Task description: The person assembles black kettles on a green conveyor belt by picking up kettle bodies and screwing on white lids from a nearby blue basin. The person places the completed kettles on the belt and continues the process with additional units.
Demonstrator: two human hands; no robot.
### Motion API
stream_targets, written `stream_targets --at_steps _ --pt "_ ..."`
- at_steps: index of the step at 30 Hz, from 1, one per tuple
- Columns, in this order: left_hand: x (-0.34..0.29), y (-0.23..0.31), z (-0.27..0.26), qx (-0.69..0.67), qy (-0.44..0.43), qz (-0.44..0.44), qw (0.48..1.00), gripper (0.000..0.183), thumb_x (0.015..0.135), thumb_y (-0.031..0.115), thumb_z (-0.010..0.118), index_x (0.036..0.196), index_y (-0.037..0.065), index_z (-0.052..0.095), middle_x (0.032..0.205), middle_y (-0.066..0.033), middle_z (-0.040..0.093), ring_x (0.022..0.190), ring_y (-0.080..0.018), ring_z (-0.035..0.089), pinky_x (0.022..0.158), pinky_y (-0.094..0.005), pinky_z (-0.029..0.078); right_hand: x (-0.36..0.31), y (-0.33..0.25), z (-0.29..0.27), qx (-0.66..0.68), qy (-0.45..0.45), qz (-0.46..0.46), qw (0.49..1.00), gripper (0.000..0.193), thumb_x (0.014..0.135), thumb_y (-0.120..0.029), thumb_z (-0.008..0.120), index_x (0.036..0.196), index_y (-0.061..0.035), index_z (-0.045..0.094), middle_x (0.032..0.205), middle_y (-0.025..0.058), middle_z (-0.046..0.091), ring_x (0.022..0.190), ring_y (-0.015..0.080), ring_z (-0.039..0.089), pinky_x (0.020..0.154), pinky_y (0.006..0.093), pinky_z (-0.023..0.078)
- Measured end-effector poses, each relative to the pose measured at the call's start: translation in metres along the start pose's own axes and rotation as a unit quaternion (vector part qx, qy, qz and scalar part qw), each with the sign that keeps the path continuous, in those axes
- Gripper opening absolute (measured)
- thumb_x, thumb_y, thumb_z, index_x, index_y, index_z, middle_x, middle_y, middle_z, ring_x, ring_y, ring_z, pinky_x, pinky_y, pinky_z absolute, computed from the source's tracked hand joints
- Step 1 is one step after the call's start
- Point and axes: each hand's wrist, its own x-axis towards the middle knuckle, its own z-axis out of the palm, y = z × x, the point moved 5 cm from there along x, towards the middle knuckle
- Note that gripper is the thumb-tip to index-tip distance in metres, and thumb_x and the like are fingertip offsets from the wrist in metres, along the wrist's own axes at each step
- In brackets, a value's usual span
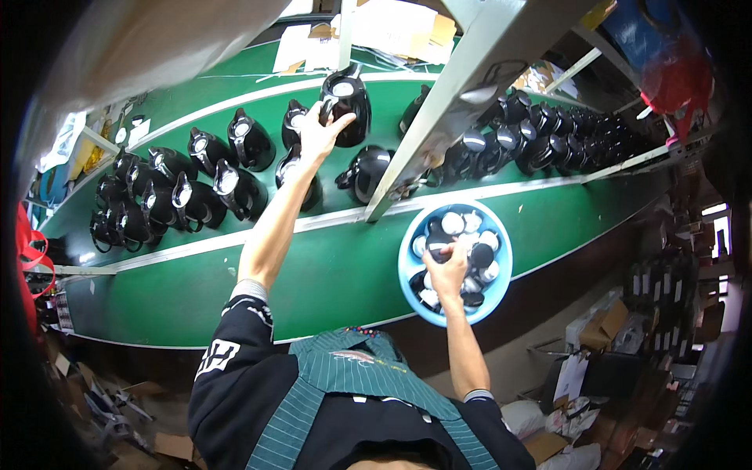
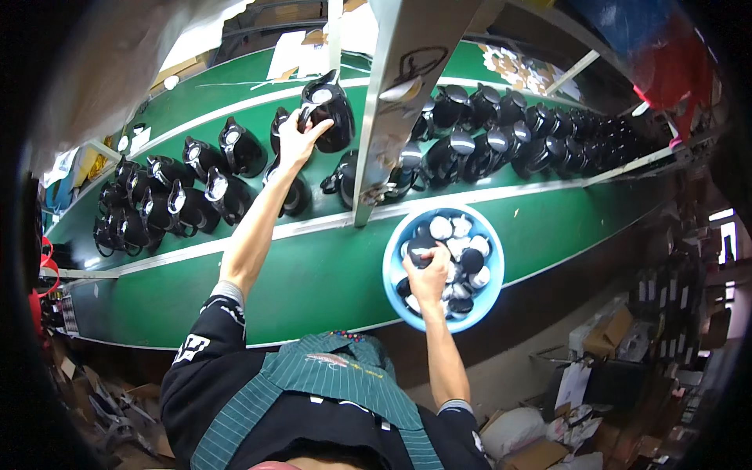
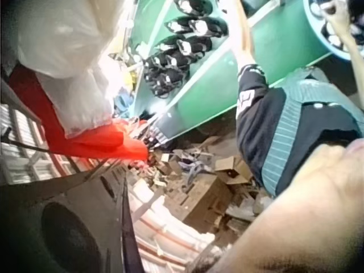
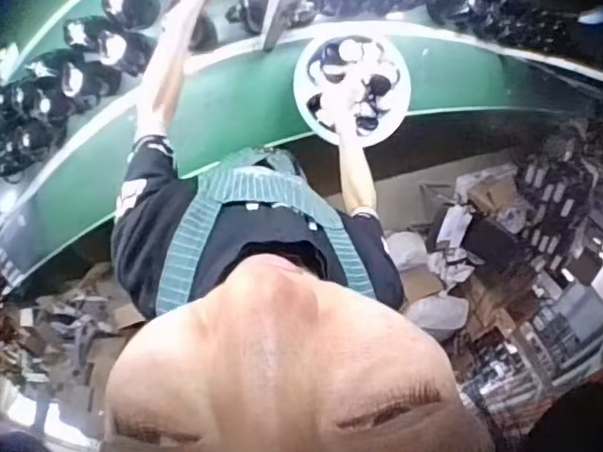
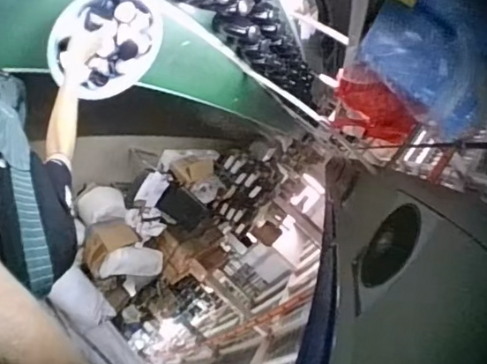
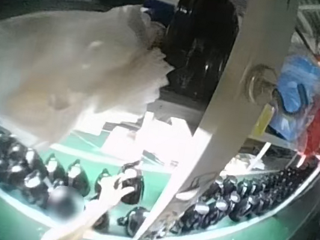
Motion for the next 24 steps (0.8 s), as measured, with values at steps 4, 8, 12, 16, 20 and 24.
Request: stream_targets --at_steps 4,8,12,16,20,24 --pt "-0.083 0.079 -0.083 0.017 -0.101 0.104 0.989 0.036 0.076 0.023 0.093 0.09 0.002 0.068 0.073 0.001 0.061 0.067 -0.006 0.048 0.062 -0.0253 0.043 0.0 -0.105 -0.012 0.187 -0.05 -0.023 0.981 0.04 0.079 -0.023 0.09 0.096 0.0004 0.063 0.092 0.0088 0.061 0.106 0.0265 0.056 0.107 0.0406 0.044" --pt "-0.171 0.103 -0.14 0.113 -0.237 0.093 0.96 0.036 0.071 0.019 0.092 0.093 0.002 0.069 0.073 -0.0082 0.064 0.064 -0.0118 0.054 0.062 -0.0302 0.048 -0.011 -0.223 -0.003 0.382 -0.119 -0.094 0.912 0.053 0.085 -0.022 0.087 0.12 -0.0007 0.052 0.13 0.0146 0.058 0.114 0.0223 0.06 0.105 0.0347 0.046" --pt "-0.216 0.115 -0.166 0.106 -0.243 0.084 0.96 0.034 0.071 0.019 0.09 0.086 0.003 0.065 0.07 -0.0108 0.061 0.061 -0.0222 0.06 0.06 -0.0367 0.048 -0.027 -0.252 0.025 0.222 -0.206 -0.196 0.933 0.094 0.082 -0.023 0.087 0.159 -0.0021 0.036 0.15 0.0267 0.05 0.135 0.042 0.053 0.115 0.0468 0.042" --pt "-0.232 0.107 -0.178 0.194 -0.279 0.172 0.925 0.037 0.069 0.022 0.088 0.079 0.004 0.057 0.07 -0.0134 0.061 0.065 -0.0343 0.063 0.06 -0.0425 0.048 -0.049 -0.268 0.019 0.093 -0.235 -0.338 0.907 0.091 0.074 -0.006 0.084 0.155 -0.0026 0.043 0.147 0.0252 0.053 0.134 0.044 0.053 0.114 0.0483 0.044" --pt "-0.235 0.108 -0.183 0.182 -0.339 0.163 0.908 0.035 0.067 0.021 0.088 0.079 0.005 0.06 0.067 -0.013 0.061 0.066 -0.0338 0.066 0.063 -0.0431 0.05 -0.063 -0.262 0.017 0.089 -0.241 -0.398 0.881 0.084 0.071 0.003 0.081 0.148 -0.0037 0.049 0.148 0.0222 0.053 0.133 0.0419 0.057 0.11 0.0464 0.05" --pt "-0.231 0.114 -0.172 0.196 -0.367 0.173 0.893 0.03 0.068 0.022 0.086 0.08 0.007 0.063 0.071 -0.0124 0.066 0.073 -0.0345 0.069 0.067 -0.045 0.053 -0.065 -0.248 0.018 0.04 -0.209 -0.428 0.879 0.08 0.072 -0.003 0.084 0.145 -0.0016 0.051 0.145 0.0226 0.056 0.13 0.0422 0.059 0.107 0.0457 0.052"
